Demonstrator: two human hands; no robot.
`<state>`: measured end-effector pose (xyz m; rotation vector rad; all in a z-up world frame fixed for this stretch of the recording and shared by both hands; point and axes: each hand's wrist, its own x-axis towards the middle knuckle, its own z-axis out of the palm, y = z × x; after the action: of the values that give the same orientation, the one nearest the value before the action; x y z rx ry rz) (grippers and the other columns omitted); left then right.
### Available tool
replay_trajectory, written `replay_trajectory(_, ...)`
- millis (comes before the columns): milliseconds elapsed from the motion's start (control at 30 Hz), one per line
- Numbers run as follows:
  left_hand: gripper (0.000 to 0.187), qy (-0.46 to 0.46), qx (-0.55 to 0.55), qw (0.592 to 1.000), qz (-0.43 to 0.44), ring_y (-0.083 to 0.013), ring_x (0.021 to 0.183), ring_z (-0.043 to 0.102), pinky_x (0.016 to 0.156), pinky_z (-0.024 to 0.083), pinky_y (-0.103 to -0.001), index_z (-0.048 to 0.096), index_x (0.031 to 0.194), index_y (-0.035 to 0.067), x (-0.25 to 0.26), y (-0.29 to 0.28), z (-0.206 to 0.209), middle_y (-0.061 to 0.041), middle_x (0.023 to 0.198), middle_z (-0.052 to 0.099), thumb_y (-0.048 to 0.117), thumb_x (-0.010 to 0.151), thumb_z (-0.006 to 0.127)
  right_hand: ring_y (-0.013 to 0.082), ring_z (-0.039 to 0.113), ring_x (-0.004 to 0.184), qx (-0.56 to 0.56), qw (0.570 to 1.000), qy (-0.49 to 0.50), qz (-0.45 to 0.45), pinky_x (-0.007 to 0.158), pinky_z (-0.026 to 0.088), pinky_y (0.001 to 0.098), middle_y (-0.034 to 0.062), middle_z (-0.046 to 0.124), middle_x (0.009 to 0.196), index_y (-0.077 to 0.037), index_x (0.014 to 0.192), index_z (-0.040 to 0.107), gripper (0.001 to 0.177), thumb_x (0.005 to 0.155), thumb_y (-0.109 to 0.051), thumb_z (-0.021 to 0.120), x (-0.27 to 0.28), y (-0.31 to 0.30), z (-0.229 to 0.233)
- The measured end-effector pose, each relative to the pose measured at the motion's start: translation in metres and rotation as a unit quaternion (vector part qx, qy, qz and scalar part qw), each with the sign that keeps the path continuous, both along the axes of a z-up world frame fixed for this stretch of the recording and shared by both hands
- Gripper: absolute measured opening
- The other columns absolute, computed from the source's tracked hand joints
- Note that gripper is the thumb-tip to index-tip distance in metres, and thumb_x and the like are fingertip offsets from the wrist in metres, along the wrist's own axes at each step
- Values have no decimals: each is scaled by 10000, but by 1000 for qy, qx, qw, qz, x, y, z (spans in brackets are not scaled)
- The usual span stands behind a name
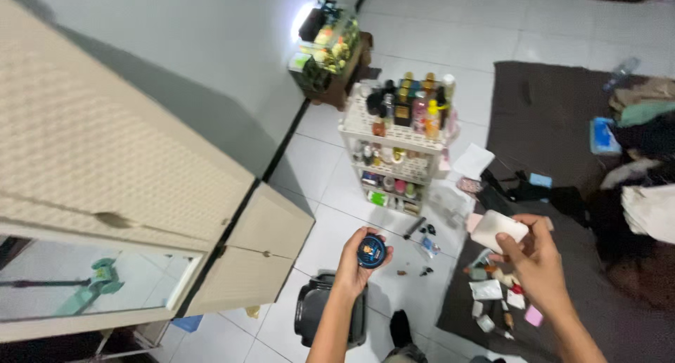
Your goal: The person organizes cosmetic and personal care items on a white rolling cart. They pick up various bottles, jars, and boxes from the floor, open and close containers, and place them on different shelves of the cart.
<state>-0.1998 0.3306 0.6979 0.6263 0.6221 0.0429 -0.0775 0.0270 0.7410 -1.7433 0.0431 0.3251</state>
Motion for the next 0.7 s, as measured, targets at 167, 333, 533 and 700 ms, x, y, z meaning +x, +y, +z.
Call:
replay_trajectory(167, 245, -25, 1, 998, 60, -315, 872, 741, 778, 653, -433, 592, 1058, 59, -21, 58, 21, -151, 978, 682, 288, 973, 602, 122, 631, 772, -41, 996, -62, 50, 649, 511, 289, 120, 684, 914, -21, 1225, 587, 317, 943, -117, 697, 10, 56, 22)
replay_trajectory(333, 241, -16, 25, 997, 65, -314, 878, 747, 801, 661, -421, 594, 1069, 53, -12, 90, 41, -152, 985, 687, 271, 966, 588, 185, 633, 699, -186, 969, -144, 78, 626, 499, 345, 124, 736, 890, -75, 1208, 632, 335, 912, -173, 756, 40, 117, 45)
replay_trajectory(533, 222, -9, 47, 997, 67, -299, 857, 739, 769, 657, -410, 589, 1114, 43, 35, 135, 48, -149, 996, 685, 217, 976, 586, 225, 732, 877, -190, 916, -336, 110, 766, 577, 370, 169, 734, 1034, -17, 1156, 617, 342, 868, -129, 764, 104, 185, 53)
replay_trajectory(700, 208, -28, 77, 994, 77, -294, 872, 734, 779, 648, -405, 589, 1142, 35, 105, 200, 35, -151, 1018, 688, 167, 981, 580, 265, 739, 901, -216, 912, -330, 118, 717, 597, 388, 183, 721, 1057, 0, 1130, 621, 294, 886, -93, 757, 193, 251, 31)
